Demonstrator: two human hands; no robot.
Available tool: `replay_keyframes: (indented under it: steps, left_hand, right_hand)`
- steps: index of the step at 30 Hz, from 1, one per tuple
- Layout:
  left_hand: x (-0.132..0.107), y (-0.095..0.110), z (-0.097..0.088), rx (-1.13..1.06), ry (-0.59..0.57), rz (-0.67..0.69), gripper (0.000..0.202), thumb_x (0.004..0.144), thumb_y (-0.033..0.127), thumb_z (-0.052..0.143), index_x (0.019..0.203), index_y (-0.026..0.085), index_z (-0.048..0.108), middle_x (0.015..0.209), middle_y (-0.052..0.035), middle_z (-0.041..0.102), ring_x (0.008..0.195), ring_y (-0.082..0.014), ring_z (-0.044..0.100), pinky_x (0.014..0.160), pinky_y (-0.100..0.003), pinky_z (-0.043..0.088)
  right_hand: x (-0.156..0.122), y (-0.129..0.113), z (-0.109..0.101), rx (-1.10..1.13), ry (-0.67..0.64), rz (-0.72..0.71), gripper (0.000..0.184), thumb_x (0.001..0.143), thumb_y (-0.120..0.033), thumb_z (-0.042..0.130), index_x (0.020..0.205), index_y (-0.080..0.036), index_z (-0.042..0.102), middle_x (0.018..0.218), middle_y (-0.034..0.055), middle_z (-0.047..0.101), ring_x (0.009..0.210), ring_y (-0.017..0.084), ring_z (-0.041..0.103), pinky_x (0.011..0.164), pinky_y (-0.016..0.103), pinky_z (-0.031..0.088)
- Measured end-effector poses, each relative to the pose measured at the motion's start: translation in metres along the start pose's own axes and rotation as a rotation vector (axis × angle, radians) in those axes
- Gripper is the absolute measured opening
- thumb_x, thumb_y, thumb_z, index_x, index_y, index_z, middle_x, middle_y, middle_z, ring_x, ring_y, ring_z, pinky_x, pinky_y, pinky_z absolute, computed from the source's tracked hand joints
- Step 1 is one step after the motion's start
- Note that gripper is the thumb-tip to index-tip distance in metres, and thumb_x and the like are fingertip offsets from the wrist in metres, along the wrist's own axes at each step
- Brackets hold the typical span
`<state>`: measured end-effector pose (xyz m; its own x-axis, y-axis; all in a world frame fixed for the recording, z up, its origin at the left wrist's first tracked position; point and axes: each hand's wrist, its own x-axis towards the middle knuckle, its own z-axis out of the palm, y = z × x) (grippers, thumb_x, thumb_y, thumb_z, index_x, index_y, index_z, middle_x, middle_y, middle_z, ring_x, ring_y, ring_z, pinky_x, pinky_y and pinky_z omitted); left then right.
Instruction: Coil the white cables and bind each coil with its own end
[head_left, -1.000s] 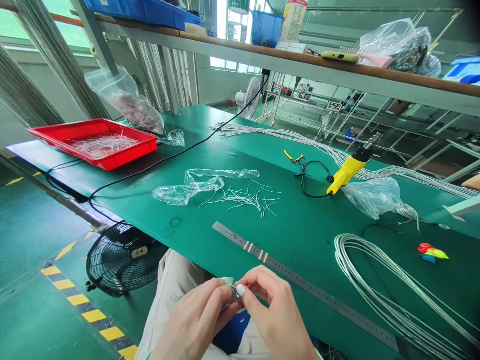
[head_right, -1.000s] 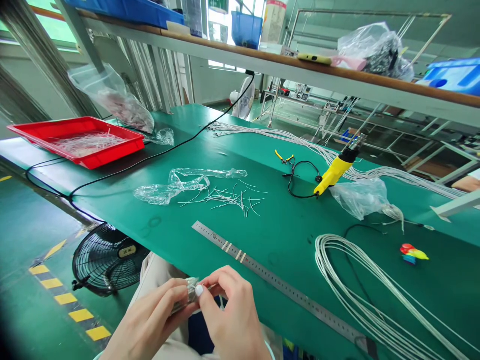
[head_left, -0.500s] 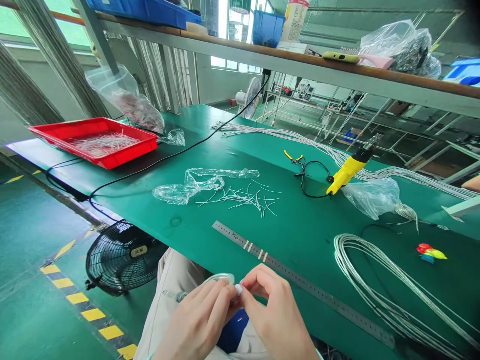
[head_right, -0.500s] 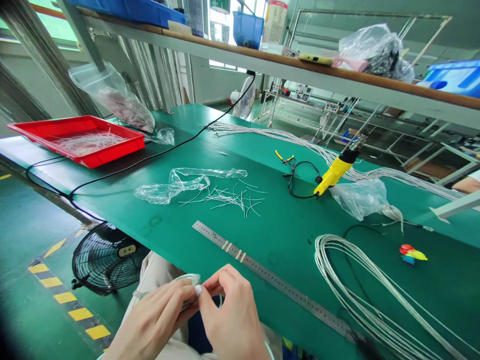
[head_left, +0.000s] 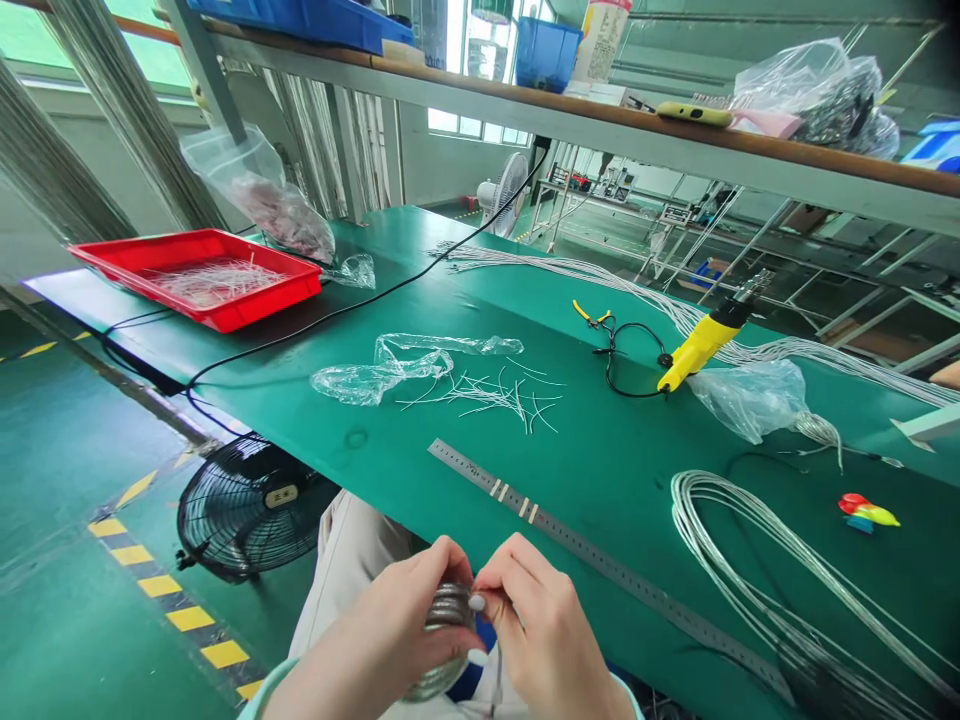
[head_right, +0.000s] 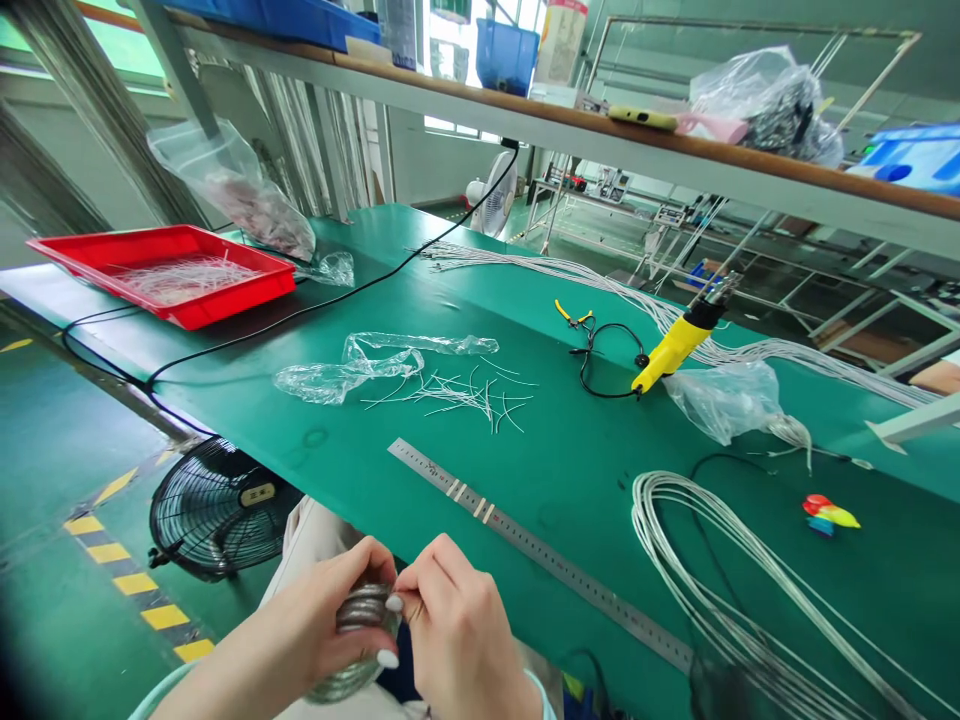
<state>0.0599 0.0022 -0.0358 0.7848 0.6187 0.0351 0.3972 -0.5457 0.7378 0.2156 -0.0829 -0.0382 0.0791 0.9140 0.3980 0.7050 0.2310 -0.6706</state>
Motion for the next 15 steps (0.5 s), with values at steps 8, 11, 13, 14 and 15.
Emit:
replay_keyframes:
  steps: [8,11,13,14,15]
  left_hand:
    - [0.009,0.013,-0.031,-0.351,-0.339,-0.171,0.024,0.076,0.033,0.075,0.08,0.019,0.055,0.072,0.0068,0.056,0.066,-0.0118,0.044,0.059,-0.021,0.033]
    - [0.013,0.011,-0.034,-0.491,-0.448,-0.184,0.034,0.07,0.04,0.079,0.079,0.019,0.054,0.072,0.0069,0.056,0.067,-0.0113,0.043,0.058,-0.021,0.032]
    - [0.016,0.008,-0.033,-0.586,-0.513,-0.185,0.037,0.069,0.043,0.079,0.078,0.018,0.052,0.073,0.0065,0.055,0.067,-0.011,0.043,0.058,-0.02,0.033]
    - [0.018,0.006,-0.032,-0.619,-0.538,-0.188,0.039,0.067,0.045,0.08,0.077,0.018,0.052,0.072,0.0066,0.054,0.066,-0.0106,0.042,0.057,-0.02,0.033]
    - [0.019,0.005,-0.031,-0.641,-0.561,-0.2,0.042,0.065,0.047,0.081,0.075,0.018,0.052,0.07,0.0069,0.053,0.065,-0.0103,0.041,0.056,-0.02,0.033]
  right_hand:
    - [-0.001,-0.001,-0.007,-0.07,0.027,-0.234,0.03,0.098,-0.015,0.036,0.08,-0.02,0.059,0.073,0.0028,0.065,0.062,0.013,0.061,0.054,0.025,0.042]
    - [0.0,0.0,-0.011,-0.078,-0.044,-0.315,0.04,0.102,-0.021,0.028,0.078,-0.02,0.06,0.072,0.0024,0.068,0.057,0.011,0.06,0.05,0.025,0.04]
    - [0.0,0.0,-0.013,-0.114,-0.086,-0.349,0.043,0.104,-0.026,0.027,0.076,-0.02,0.06,0.069,0.0011,0.067,0.052,0.01,0.057,0.048,0.025,0.038]
    - [0.0,0.0,-0.014,-0.142,-0.104,-0.368,0.043,0.104,-0.026,0.029,0.077,-0.02,0.061,0.068,0.0008,0.067,0.051,0.01,0.056,0.048,0.026,0.038]
    - [0.0,0.0,-0.016,-0.168,-0.121,-0.393,0.041,0.104,-0.025,0.03,0.079,-0.02,0.062,0.067,0.0008,0.067,0.05,0.011,0.056,0.048,0.027,0.037]
